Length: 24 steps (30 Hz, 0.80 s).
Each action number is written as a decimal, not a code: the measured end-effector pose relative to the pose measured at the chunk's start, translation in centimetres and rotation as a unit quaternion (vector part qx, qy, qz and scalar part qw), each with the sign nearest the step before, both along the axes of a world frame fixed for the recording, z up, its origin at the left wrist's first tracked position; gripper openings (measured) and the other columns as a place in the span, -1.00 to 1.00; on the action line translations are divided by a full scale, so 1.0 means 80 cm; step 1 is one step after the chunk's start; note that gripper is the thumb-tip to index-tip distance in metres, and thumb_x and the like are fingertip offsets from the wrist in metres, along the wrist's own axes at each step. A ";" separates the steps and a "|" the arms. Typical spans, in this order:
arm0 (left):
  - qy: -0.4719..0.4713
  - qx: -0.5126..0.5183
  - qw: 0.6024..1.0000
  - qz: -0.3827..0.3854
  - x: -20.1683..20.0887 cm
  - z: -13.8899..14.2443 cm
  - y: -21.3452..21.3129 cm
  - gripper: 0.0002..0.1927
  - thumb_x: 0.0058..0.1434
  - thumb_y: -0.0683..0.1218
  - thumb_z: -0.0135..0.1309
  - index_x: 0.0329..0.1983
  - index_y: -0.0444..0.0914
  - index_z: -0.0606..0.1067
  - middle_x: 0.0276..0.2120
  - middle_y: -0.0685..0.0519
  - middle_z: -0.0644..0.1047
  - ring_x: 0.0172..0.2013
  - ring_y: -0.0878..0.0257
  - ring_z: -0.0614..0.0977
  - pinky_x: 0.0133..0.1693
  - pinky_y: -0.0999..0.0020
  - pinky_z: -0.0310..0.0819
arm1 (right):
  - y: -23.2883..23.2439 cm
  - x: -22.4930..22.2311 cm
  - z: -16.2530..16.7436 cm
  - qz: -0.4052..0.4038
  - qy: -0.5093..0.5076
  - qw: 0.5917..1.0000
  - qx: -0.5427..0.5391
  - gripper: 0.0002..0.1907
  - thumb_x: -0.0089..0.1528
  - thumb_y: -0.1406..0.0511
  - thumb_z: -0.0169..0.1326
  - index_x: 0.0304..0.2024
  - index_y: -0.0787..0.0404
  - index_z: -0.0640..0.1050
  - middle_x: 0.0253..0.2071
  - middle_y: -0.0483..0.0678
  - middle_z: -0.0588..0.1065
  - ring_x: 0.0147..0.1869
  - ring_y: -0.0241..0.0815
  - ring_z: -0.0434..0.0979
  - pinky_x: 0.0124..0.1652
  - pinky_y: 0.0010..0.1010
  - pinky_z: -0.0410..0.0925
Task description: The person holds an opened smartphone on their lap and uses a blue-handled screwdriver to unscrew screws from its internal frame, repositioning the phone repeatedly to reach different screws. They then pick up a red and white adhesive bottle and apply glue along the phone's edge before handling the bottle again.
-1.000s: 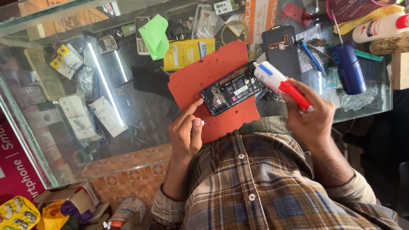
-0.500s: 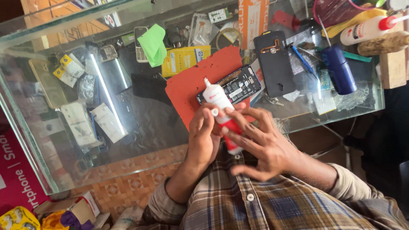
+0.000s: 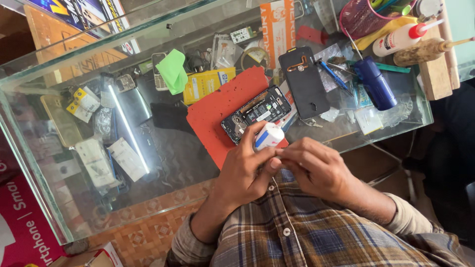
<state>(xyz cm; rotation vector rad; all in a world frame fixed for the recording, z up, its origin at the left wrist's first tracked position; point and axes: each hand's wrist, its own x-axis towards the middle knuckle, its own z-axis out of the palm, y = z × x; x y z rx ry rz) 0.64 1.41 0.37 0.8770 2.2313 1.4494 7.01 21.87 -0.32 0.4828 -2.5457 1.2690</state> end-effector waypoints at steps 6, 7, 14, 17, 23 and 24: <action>0.083 0.115 0.990 -0.011 -0.002 0.003 0.009 -0.50 0.40 -0.17 0.14 0.33 -0.32 0.28 0.24 -0.32 0.35 0.17 -0.23 0.53 0.11 0.04 0.52 | 0.018 0.015 -0.009 -0.101 -0.096 0.949 -0.281 -0.74 0.34 0.51 0.06 0.07 0.29 0.42 -0.09 0.06 0.55 -0.06 -0.15 0.63 -0.05 -0.36 0.52; 0.101 0.163 0.981 -0.017 -0.004 -0.001 0.013 -0.51 0.40 -0.18 0.13 0.28 -0.38 0.20 0.18 -0.30 0.40 0.12 -0.19 0.55 0.07 0.07 0.52 | 0.020 0.019 -0.011 -0.100 -0.127 0.905 -0.393 -0.71 0.39 0.50 0.01 0.15 0.26 0.39 -0.06 0.06 0.54 -0.04 -0.18 0.62 0.00 -0.37 0.53; 0.032 0.027 0.998 0.057 0.021 -0.024 0.026 -0.70 0.15 -0.14 0.33 -0.19 -0.25 0.43 -0.32 -0.03 0.60 -0.34 0.03 0.68 -0.33 0.18 0.55 | 0.026 0.039 -0.009 0.016 -0.170 0.830 -0.531 -0.88 0.54 0.37 -0.11 0.10 0.27 0.35 0.13 0.32 0.52 0.53 0.21 0.36 0.53 0.14 0.21; 0.088 0.032 0.994 0.053 0.025 -0.031 0.027 -0.71 0.13 -0.15 0.31 -0.16 -0.23 0.45 -0.33 -0.03 0.58 -0.31 0.01 0.68 -0.30 0.15 0.57 | 0.020 0.040 -0.007 0.071 -0.166 0.838 -0.516 -0.87 0.53 0.34 -0.13 0.09 0.25 0.30 0.22 0.34 0.50 0.59 0.26 0.29 0.57 0.18 0.13; 0.115 0.025 0.992 0.035 0.025 -0.030 0.023 -0.54 0.05 -0.12 0.35 -0.10 -0.29 0.36 -0.31 -0.08 0.56 -0.28 -0.03 0.66 -0.27 0.12 0.56 | 0.014 0.038 -0.006 0.085 -0.141 0.890 -0.426 -0.90 0.53 0.35 -0.16 0.04 0.28 0.27 0.23 0.39 0.50 0.50 0.24 0.41 0.52 0.21 0.20; 0.122 0.023 0.992 0.035 0.025 -0.030 0.023 -0.54 0.05 -0.12 0.35 -0.10 -0.29 0.35 -0.30 -0.08 0.55 -0.27 -0.03 0.66 -0.25 0.11 0.57 | 0.014 0.039 -0.005 0.081 -0.140 0.891 -0.424 -0.89 0.53 0.35 -0.16 0.04 0.29 0.27 0.22 0.39 0.50 0.49 0.24 0.43 0.51 0.20 0.22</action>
